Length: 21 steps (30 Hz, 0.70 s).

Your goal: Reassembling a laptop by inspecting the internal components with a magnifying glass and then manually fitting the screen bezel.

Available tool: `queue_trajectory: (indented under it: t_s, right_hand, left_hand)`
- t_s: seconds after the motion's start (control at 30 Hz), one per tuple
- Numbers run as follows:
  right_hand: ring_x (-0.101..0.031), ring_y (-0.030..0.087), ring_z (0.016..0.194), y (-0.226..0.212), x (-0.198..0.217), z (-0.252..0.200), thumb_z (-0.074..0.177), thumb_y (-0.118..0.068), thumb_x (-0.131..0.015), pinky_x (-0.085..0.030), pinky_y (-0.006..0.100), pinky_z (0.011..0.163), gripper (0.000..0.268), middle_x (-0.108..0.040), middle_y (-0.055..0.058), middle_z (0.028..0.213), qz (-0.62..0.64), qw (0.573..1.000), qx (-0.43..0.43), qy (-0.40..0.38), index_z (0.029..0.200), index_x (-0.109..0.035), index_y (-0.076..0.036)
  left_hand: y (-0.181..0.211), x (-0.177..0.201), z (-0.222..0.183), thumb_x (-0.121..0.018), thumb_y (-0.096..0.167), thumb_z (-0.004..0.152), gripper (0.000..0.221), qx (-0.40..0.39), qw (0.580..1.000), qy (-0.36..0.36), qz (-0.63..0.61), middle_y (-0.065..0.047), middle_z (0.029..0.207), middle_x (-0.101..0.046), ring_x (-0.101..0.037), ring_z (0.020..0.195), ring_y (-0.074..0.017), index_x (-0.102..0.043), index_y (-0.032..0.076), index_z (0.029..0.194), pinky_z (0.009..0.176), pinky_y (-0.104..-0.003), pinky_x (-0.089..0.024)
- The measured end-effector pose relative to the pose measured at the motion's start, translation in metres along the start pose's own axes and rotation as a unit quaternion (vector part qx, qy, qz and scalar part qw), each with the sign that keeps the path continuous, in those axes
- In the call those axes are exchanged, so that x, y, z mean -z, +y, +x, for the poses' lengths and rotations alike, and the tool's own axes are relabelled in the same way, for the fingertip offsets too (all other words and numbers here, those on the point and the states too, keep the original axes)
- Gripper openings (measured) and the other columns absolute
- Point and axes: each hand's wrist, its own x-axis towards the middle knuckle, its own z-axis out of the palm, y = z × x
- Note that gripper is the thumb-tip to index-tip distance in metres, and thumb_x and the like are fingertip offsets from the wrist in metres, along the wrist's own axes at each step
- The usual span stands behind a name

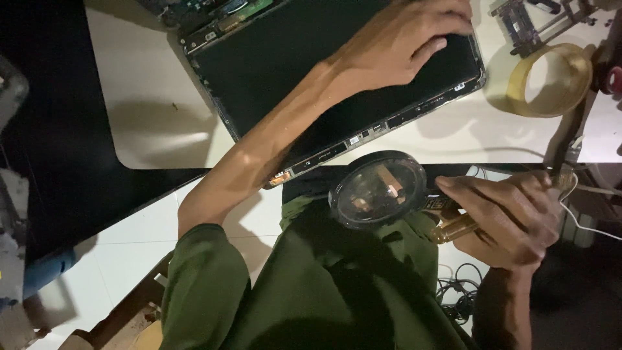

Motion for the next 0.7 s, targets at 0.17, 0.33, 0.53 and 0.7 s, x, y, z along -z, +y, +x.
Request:
queue_trajectory:
  t_s: [0.17, 0.33, 0.53, 0.7]
  right_hand:
    - [-0.054, 0.018, 0.078, 0.002, 0.007, 0.005, 0.079, -0.013, -0.091, -0.044, 0.041, 0.085, 0.030, -0.077, 0.009, 0.096, -0.016, 1.000, 0.018, 0.000, 0.107, -0.085, -0.003]
    - [-0.059, 0.018, 0.089, 0.019, -0.006, -0.015, 0.075, -0.024, -0.091, -0.045, 0.043, 0.092, 0.043, -0.080, 0.009, 0.103, 0.021, 1.000, 0.008, -0.004, 0.113, -0.081, -0.006]
    - [-0.055, 0.023, 0.092, 0.002, -0.001, 0.016, 0.065, -0.005, -0.084, -0.039, 0.043, 0.095, 0.050, -0.075, 0.011, 0.106, 0.031, 0.999, 0.001, -0.011, 0.115, -0.084, -0.001]
    - [-0.056, 0.022, 0.093, -0.005, -0.004, 0.012, 0.078, -0.003, -0.096, -0.041, 0.041, 0.092, 0.038, -0.076, 0.009, 0.105, 0.019, 1.000, -0.016, 0.003, 0.115, -0.085, -0.003]
  left_hand:
    - [0.040, 0.054, -0.023, -0.071, 0.000, 0.093, 0.007, 0.021, 0.999, -0.025, 0.016, -0.005, 0.115, -0.065, -0.066, 0.104, -0.0266, -0.070, 0.003, 0.100, 0.108, -0.043, -0.041]
    - [0.080, 0.072, -0.093, -0.067, 0.015, 0.104, 0.013, 0.105, 0.992, -0.071, 0.013, -0.012, 0.139, -0.056, -0.043, 0.145, -0.0272, -0.075, 0.004, 0.104, 0.130, -0.051, -0.017]
    - [0.132, 0.071, -0.126, -0.073, 0.003, 0.088, 0.012, 0.220, 0.975, 0.028, -0.028, -0.009, 0.134, -0.059, -0.048, 0.142, -0.0280, -0.080, 0.000, 0.097, 0.131, -0.051, -0.022]
    - [0.129, 0.051, -0.138, -0.079, 0.007, 0.088, 0.010, 0.225, 0.972, 0.033, 0.059, -0.011, 0.131, -0.064, -0.052, 0.139, -0.0281, -0.078, 0.004, 0.097, 0.130, -0.053, -0.022]
